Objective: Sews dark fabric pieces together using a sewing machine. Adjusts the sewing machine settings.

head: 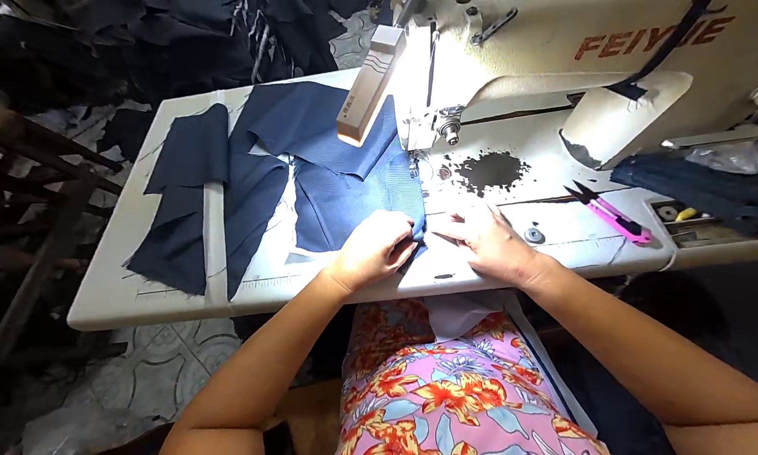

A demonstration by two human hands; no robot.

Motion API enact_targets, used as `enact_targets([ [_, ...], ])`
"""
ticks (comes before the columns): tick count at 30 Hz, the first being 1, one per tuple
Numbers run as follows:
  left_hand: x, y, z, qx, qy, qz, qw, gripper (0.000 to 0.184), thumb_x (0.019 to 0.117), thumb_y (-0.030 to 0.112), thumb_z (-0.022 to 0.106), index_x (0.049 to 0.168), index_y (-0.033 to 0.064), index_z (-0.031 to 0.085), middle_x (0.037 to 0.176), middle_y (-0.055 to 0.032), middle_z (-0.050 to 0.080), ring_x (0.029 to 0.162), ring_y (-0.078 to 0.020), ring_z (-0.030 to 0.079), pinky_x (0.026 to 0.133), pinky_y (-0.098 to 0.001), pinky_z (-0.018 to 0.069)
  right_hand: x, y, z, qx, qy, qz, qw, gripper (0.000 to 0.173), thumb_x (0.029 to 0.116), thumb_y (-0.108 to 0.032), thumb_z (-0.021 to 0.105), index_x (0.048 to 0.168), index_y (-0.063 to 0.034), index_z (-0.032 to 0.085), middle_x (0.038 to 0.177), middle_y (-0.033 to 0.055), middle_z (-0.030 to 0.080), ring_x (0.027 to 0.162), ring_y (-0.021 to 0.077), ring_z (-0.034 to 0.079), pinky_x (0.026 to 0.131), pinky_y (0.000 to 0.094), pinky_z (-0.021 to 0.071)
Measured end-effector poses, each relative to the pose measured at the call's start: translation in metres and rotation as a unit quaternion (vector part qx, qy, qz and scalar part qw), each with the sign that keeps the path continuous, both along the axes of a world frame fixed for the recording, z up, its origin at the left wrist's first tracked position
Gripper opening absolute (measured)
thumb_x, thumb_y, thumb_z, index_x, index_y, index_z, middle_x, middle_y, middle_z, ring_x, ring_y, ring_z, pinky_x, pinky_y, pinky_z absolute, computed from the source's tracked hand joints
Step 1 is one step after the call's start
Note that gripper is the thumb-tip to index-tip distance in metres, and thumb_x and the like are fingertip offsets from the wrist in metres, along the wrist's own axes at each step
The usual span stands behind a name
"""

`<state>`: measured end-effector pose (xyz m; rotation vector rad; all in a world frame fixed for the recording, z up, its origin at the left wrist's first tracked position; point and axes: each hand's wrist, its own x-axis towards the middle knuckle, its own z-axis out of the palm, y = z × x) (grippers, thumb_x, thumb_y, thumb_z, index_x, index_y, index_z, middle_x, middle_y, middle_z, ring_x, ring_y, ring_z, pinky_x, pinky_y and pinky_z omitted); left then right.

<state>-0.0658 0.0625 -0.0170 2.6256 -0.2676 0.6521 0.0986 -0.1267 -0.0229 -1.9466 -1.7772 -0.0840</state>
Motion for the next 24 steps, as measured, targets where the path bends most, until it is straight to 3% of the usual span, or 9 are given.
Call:
enact_targets([
  [2,0.001,0.001,0.004,0.006,0.022,0.001,1.0,0.023,0.0959,0.021,0.064,0.093,-0.0008,0.071,0.106,-0.0179,0.073,0.107,-0.0314,0.07,0.096,-0.045,0.0536,0.001,0.003,0.001,-0.001,0.0,0.013,1.0,0.043,0.0845,0.0,0.056,0.118,-0.0152,0.078,0.115,0.0208,0.069,0.118,0.0436,0.061,0.103,0.0657,0.0416],
  [5,0.002,0.006,0.004,0.022,0.035,0.003,0.999,0.029,0.1005,0.023,0.058,0.112,0.0006,0.072,0.111,-0.0159,0.072,0.112,-0.0309,0.067,0.101,-0.046,0.0507,0.003,0.008,0.0,0.006,-0.024,0.037,0.999,0.039,0.0907,-0.005,0.053,0.124,-0.0111,0.073,0.134,0.0142,0.067,0.134,0.0395,0.054,0.111,0.0612,0.0385],
  [6,0.002,0.008,0.003,0.034,0.036,0.006,0.999,0.029,0.0994,0.024,0.059,0.114,0.0031,0.074,0.115,-0.0148,0.072,0.117,-0.0323,0.065,0.104,-0.0505,0.0471,0.003,0.009,0.0,0.001,-0.033,0.049,0.998,0.039,0.0916,-0.006,0.052,0.124,-0.0112,0.072,0.137,0.0115,0.066,0.136,0.0379,0.052,0.111,0.0602,0.0376],
  [8,-0.002,0.009,0.001,0.063,0.06,0.027,0.996,0.031,0.0953,0.031,0.062,0.116,0.0117,0.076,0.13,-0.0112,0.068,0.136,-0.0394,0.052,0.109,-0.0715,0.0323,0.005,0.011,0.001,0.003,-0.044,0.079,0.996,0.036,0.0911,-0.006,0.054,0.12,-0.0116,0.075,0.133,0.0075,0.068,0.135,0.0357,0.054,0.109,0.0595,0.0398],
  [10,-0.005,0.009,0.002,0.065,0.087,0.039,0.993,0.036,0.0943,0.037,0.061,0.121,0.0172,0.075,0.137,-0.0065,0.067,0.141,-0.0413,0.047,0.107,-0.0821,0.0227,0.008,0.013,0.003,0.004,-0.046,0.102,0.994,0.035,0.0894,-0.004,0.055,0.116,-0.0112,0.077,0.125,0.0064,0.071,0.129,0.0341,0.057,0.106,0.0572,0.0429],
  [17,-0.006,0.013,0.0,0.009,0.139,0.043,0.989,0.042,0.0995,0.042,0.053,0.13,0.0203,0.072,0.143,-0.004,0.063,0.146,-0.0386,0.043,0.108,-0.0825,0.0204,0.014,0.018,0.006,0.021,-0.032,0.121,0.992,0.032,0.0884,-0.001,0.056,0.108,-0.0069,0.079,0.119,0.0089,0.074,0.118,0.0313,0.066,0.103,0.0538,0.0476],
  [24,0.008,0.024,-0.001,0.001,0.143,0.049,0.988,0.045,0.0999,0.042,0.053,0.134,0.0191,0.07,0.146,-0.0062,0.06,0.147,-0.04,0.04,0.109,-0.0822,0.016,0.024,0.03,0.011,-0.032,-0.02,0.092,0.995,0.037,0.0898,0.001,0.053,0.118,-0.0059,0.077,0.127,0.0116,0.072,0.125,0.0332,0.063,0.107,0.0573,0.0433],
])
